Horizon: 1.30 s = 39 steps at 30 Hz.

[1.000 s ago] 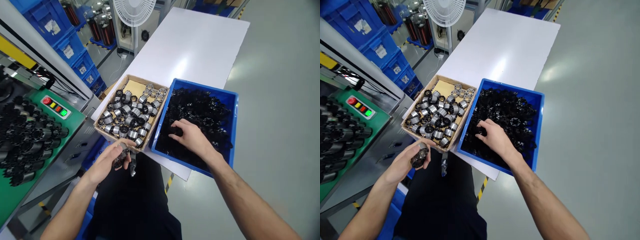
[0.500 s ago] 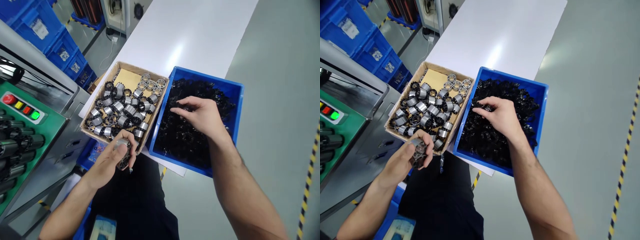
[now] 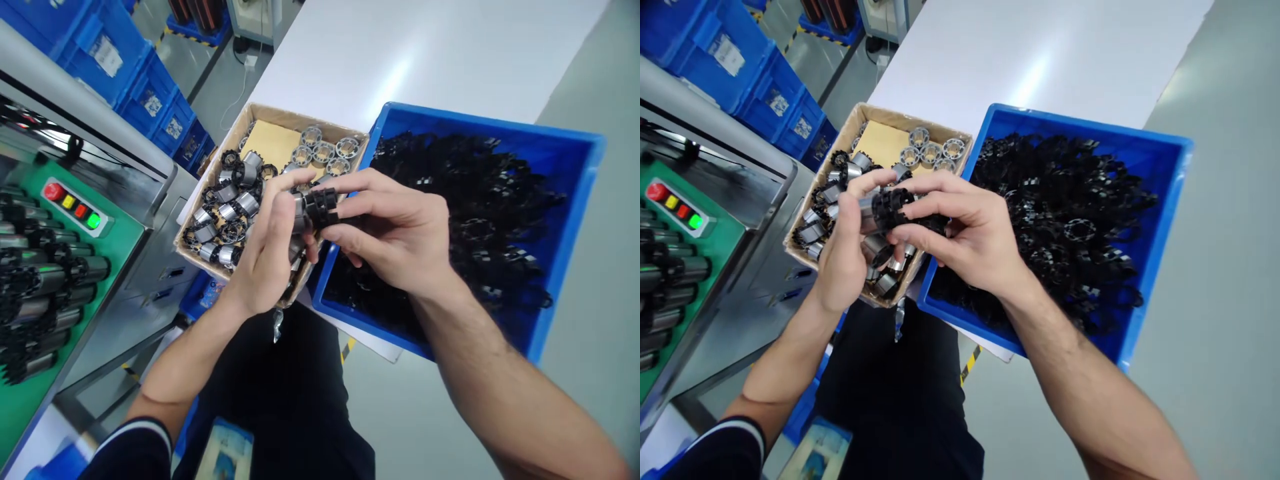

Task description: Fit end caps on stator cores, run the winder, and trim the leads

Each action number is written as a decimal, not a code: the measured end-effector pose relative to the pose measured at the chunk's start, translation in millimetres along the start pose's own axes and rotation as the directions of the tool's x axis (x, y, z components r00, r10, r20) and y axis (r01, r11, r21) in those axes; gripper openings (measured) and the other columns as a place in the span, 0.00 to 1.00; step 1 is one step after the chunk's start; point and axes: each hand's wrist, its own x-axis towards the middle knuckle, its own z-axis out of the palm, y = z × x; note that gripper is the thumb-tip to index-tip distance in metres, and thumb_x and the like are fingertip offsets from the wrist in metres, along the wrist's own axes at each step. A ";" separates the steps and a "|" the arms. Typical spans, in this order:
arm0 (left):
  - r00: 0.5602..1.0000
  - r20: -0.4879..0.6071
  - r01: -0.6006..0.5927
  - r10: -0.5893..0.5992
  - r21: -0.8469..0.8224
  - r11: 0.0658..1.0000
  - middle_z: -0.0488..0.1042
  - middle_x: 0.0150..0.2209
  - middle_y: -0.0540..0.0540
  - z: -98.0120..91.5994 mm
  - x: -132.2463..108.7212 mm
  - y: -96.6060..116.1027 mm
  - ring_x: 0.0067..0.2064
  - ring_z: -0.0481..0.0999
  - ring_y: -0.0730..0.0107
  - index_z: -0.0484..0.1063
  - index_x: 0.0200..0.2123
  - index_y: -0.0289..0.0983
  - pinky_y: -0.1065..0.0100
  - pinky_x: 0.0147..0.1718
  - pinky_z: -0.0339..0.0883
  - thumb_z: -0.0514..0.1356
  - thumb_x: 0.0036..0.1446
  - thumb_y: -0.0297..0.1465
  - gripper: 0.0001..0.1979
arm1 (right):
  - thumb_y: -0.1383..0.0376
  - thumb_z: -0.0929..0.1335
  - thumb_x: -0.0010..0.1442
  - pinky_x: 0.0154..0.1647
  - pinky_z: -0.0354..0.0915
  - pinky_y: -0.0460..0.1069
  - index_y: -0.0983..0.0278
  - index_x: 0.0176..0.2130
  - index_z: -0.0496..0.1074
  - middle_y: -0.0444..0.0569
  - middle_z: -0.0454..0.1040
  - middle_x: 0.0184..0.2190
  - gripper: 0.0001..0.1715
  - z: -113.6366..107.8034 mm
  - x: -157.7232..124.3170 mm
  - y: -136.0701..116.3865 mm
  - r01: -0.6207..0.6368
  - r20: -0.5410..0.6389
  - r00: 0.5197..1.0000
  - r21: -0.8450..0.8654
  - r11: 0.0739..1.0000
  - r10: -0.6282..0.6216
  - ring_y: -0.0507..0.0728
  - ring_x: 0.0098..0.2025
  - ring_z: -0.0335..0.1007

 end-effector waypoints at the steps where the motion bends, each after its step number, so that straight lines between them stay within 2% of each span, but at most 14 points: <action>1: 1.000 -0.001 0.001 -0.001 0.011 1.000 0.85 0.46 0.48 1.9 1.7 -1.8 0.36 0.88 0.66 0.80 0.74 0.48 0.63 0.39 0.83 0.62 0.87 0.67 0.34 | 0.49 0.89 0.73 0.54 0.96 0.69 0.49 0.46 0.94 0.51 0.93 0.61 0.11 3.3 -1.7 4.1 0.014 -0.019 1.000 0.003 1.000 -0.014 0.71 0.60 0.94; 4: 1.000 -0.010 0.013 -0.013 0.050 0.999 0.88 0.57 0.44 5.3 2.0 -4.8 0.45 0.93 0.60 0.80 0.76 0.49 0.62 0.43 0.85 0.62 0.88 0.66 0.34 | 0.51 0.90 0.71 0.64 0.94 0.72 0.51 0.45 0.90 0.52 0.93 0.60 0.14 10.3 -8.0 14.1 0.024 -0.069 0.997 0.073 0.997 -0.019 0.72 0.65 0.93; 7: 1.000 -0.015 0.005 -0.004 0.088 0.996 0.90 0.60 0.44 7.4 -0.6 -4.4 0.48 0.93 0.57 0.80 0.77 0.51 0.61 0.44 0.86 0.62 0.89 0.64 0.32 | 0.53 0.92 0.67 0.58 0.96 0.65 0.52 0.51 0.86 0.51 0.92 0.60 0.23 13.4 -13.8 17.7 -0.010 -0.084 0.996 0.188 0.982 0.026 0.70 0.61 0.94; 11: 0.999 -0.035 -0.002 0.007 0.142 0.990 0.89 0.66 0.42 11.9 -1.0 -2.2 0.38 0.87 0.64 0.80 0.77 0.49 0.58 0.45 0.87 0.62 0.88 0.64 0.32 | 0.53 0.93 0.66 0.49 0.96 0.62 0.49 0.62 0.88 0.51 0.91 0.61 0.30 13.2 -17.3 14.3 -0.018 -0.131 0.990 0.212 0.977 0.046 0.67 0.53 0.94; 14: 0.999 -0.030 -0.007 0.012 0.163 0.987 0.89 0.66 0.42 16.9 1.6 -2.2 0.37 0.85 0.63 0.78 0.77 0.49 0.54 0.47 0.85 0.60 0.89 0.64 0.33 | 0.56 0.96 0.59 0.50 0.98 0.64 0.37 0.70 0.88 0.46 0.92 0.62 0.47 11.6 -17.2 11.0 -0.001 -0.162 0.986 0.222 0.975 0.038 0.71 0.57 0.94; 16: 0.999 -0.030 -0.009 0.014 0.154 0.988 0.88 0.66 0.43 19.9 4.2 -3.1 0.39 0.86 0.62 0.78 0.76 0.50 0.54 0.46 0.84 0.60 0.89 0.64 0.31 | 0.54 0.94 0.61 0.55 0.98 0.65 0.34 0.69 0.90 0.44 0.92 0.63 0.42 11.1 -17.0 10.5 0.009 -0.161 0.987 0.186 0.983 0.021 0.72 0.62 0.94; 18: 1.000 -0.020 -0.011 0.015 0.179 0.984 0.87 0.68 0.42 22.1 6.8 -4.4 0.43 0.88 0.59 0.79 0.74 0.50 0.55 0.45 0.84 0.62 0.87 0.65 0.31 | 0.54 0.92 0.68 0.60 0.97 0.67 0.39 0.64 0.93 0.45 0.93 0.62 0.28 11.2 -17.0 11.2 0.036 -0.173 0.985 0.139 0.990 -0.012 0.72 0.63 0.94; 20: 0.999 -0.026 -0.017 0.024 0.240 0.971 0.87 0.68 0.39 23.2 9.0 -5.9 0.50 0.91 0.53 0.80 0.75 0.49 0.55 0.45 0.85 0.62 0.86 0.68 0.35 | 0.55 0.90 0.71 0.63 0.96 0.67 0.45 0.61 0.94 0.48 0.93 0.60 0.22 11.1 -16.9 12.3 0.059 -0.190 0.981 0.116 0.992 -0.036 0.72 0.64 0.94; 23: 0.998 -0.042 -0.035 0.047 0.262 0.964 0.88 0.65 0.38 23.1 9.6 -8.2 0.52 0.92 0.50 0.81 0.75 0.47 0.56 0.45 0.86 0.60 0.86 0.69 0.38 | 0.56 0.92 0.69 0.66 0.95 0.67 0.48 0.60 0.94 0.48 0.94 0.57 0.23 9.7 -16.1 13.3 0.055 -0.200 0.979 0.102 0.993 -0.034 0.72 0.64 0.94; 28: 0.998 0.031 -0.054 0.050 0.141 0.988 0.88 0.67 0.40 20.2 6.7 -10.8 0.36 0.84 0.65 0.80 0.74 0.46 0.59 0.39 0.84 0.57 0.90 0.65 0.34 | 0.58 0.91 0.68 0.69 0.92 0.68 0.47 0.59 0.94 0.46 0.95 0.57 0.22 7.0 -14.8 11.4 0.085 -0.194 0.978 0.057 0.995 -0.072 0.71 0.59 0.95; 31: 0.999 0.014 -0.043 0.041 0.155 0.987 0.87 0.68 0.40 19.3 6.4 -11.3 0.41 0.88 0.60 0.81 0.73 0.47 0.58 0.42 0.84 0.58 0.87 0.68 0.36 | 0.55 0.91 0.69 0.66 0.93 0.68 0.46 0.59 0.94 0.46 0.94 0.55 0.21 6.3 -15.0 8.3 0.078 -0.194 0.979 0.036 0.996 -0.070 0.70 0.57 0.95; 35: 1.000 -0.023 -0.004 0.009 0.183 0.983 0.88 0.48 0.44 21.2 6.5 -10.0 0.37 0.85 0.58 0.82 0.72 0.49 0.56 0.43 0.85 0.62 0.87 0.66 0.32 | 0.51 0.89 0.72 0.63 0.93 0.69 0.44 0.58 0.94 0.46 0.94 0.53 0.17 4.0 -15.1 6.9 0.056 -0.207 0.976 -0.031 0.998 -0.062 0.71 0.56 0.93; 37: 0.998 -0.050 -0.014 0.025 0.216 0.976 0.90 0.53 0.43 21.7 6.9 -9.4 0.40 0.87 0.57 0.84 0.71 0.50 0.56 0.43 0.86 0.61 0.87 0.67 0.32 | 0.51 0.89 0.72 0.62 0.92 0.69 0.43 0.58 0.94 0.46 0.93 0.52 0.17 3.0 -15.1 9.5 0.065 -0.199 0.977 -0.051 0.997 -0.074 0.70 0.54 0.92; 39: 0.996 -0.050 -0.057 0.072 0.261 0.964 0.88 0.66 0.41 20.4 7.8 -9.1 0.49 0.91 0.53 0.85 0.70 0.48 0.56 0.44 0.87 0.63 0.84 0.69 0.35 | 0.51 0.90 0.71 0.61 0.92 0.69 0.43 0.60 0.94 0.46 0.93 0.51 0.21 2.5 -15.3 12.7 0.090 -0.180 0.979 -0.057 0.994 -0.099 0.69 0.52 0.92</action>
